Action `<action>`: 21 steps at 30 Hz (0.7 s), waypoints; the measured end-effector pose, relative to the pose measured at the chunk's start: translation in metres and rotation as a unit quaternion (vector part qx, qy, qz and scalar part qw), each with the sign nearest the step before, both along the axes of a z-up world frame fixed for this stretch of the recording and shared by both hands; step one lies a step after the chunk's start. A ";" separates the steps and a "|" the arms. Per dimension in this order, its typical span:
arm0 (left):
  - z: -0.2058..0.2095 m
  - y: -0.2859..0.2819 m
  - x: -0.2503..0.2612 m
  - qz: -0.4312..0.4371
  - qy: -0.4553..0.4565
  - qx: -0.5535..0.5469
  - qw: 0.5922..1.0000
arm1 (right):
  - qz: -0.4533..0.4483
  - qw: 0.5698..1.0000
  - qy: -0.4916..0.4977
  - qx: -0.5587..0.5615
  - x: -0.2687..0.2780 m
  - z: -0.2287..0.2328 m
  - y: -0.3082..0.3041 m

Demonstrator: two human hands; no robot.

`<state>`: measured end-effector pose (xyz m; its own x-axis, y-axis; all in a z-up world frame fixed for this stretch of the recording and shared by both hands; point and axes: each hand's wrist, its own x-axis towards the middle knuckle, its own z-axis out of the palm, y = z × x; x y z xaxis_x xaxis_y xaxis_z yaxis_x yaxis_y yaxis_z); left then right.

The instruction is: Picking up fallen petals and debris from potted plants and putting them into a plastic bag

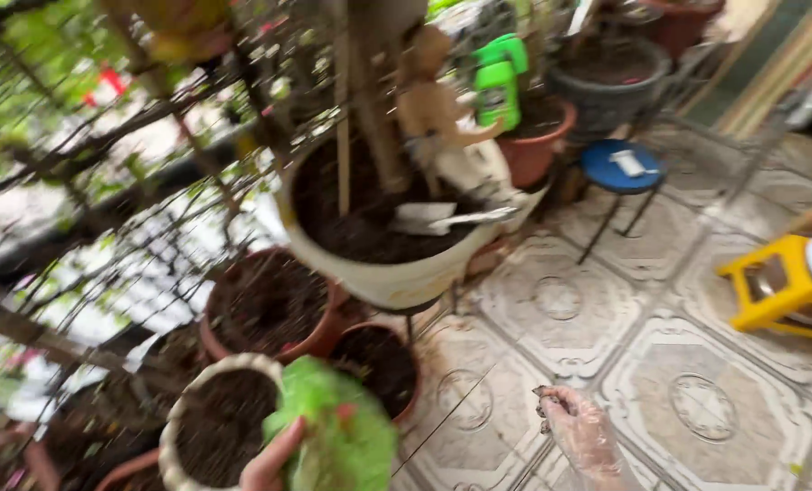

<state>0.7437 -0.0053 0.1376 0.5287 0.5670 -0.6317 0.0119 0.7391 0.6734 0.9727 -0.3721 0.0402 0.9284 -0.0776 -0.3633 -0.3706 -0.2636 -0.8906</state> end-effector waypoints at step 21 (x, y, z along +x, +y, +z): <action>0.139 -0.290 0.531 -0.554 -0.213 -0.325 0.737 | -0.230 0.966 0.111 0.039 0.268 -0.013 -0.244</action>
<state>1.2742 -0.2958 0.2771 0.6681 -0.7099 -0.2231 0.7400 0.6024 0.2992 1.2405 -0.6165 0.0274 0.7011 -0.4272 -0.5709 -0.6164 0.0394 -0.7865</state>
